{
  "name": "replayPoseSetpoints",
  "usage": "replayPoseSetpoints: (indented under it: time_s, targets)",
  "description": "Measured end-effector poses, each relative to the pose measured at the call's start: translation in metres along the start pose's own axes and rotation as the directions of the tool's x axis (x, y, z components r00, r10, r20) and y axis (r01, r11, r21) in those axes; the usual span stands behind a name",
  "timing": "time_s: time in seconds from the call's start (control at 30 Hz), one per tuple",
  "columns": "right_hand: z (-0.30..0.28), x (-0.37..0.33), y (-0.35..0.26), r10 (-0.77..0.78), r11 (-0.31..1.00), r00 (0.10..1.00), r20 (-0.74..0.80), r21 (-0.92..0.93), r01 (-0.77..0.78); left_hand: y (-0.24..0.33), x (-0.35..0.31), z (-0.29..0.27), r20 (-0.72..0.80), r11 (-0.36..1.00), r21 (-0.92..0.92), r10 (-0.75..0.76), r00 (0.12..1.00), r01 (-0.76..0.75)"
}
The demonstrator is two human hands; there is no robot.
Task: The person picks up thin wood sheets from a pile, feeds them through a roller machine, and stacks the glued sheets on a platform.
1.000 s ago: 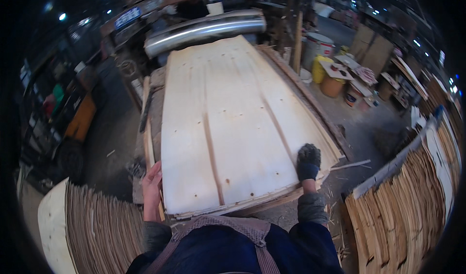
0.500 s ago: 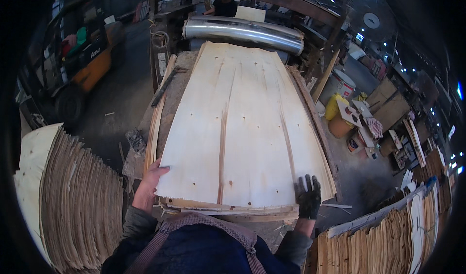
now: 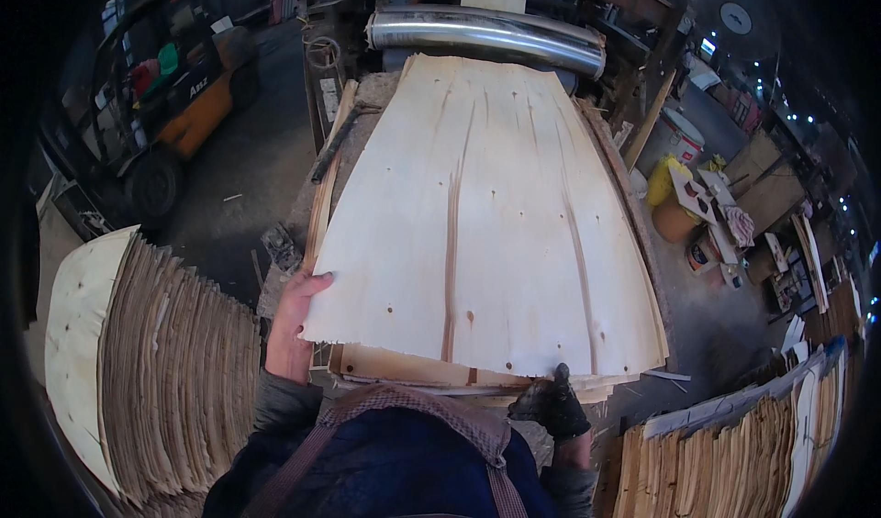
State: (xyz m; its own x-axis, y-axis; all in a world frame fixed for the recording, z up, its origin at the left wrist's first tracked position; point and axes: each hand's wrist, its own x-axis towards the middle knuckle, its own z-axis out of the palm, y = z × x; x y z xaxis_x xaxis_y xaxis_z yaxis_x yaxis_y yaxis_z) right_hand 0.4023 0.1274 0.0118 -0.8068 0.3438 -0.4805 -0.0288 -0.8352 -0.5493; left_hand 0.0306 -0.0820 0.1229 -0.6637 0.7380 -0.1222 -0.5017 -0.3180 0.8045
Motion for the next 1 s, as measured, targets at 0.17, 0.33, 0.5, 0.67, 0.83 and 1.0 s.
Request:
replayPoseSetpoints:
  time_s: [0.17, 0.33, 0.5, 0.67, 0.83, 1.0]
  targets:
    - [0.043, 0.018, -0.025, -0.51, 0.858, 0.845, -0.159, -0.031, 0.512, -0.004, 0.02, -0.017, -0.039, 0.998, 0.018, -0.064, 0.997, 0.064]
    - [0.091, 0.055, -0.077, -0.589, 0.803, 0.776, -0.227, -0.054, 0.593, -0.008, 0.04, -0.033, -0.035, 0.974, -0.212, -0.084, 0.996, 0.075]
    - [0.055, 0.149, -0.122, -0.536, 0.834, 0.827, -0.167, 0.042, 0.549, -0.043, 0.017, -0.048, -0.242, 0.969, 0.238, 0.126, 0.962, -0.067]
    - [0.034, 0.195, -0.12, -0.575, 0.814, 0.778, -0.254, -0.081, 0.575, -0.101, -0.006, -0.028, -0.127, 0.175, 0.982, 0.362, 0.923, 0.066]
    - [0.023, 0.208, -0.087, -0.686, 0.727, 0.644, -0.337, -0.362, 0.584, -0.112, -0.008, -0.032, -0.164, 0.087, 0.986, 0.407, 0.898, 0.14]
    - [0.021, 0.208, -0.087, -0.603, 0.793, 0.754, -0.26, -0.089, 0.603, -0.109, -0.007, -0.031, -0.13, 0.136, 0.988, 0.417, 0.9, 0.079]
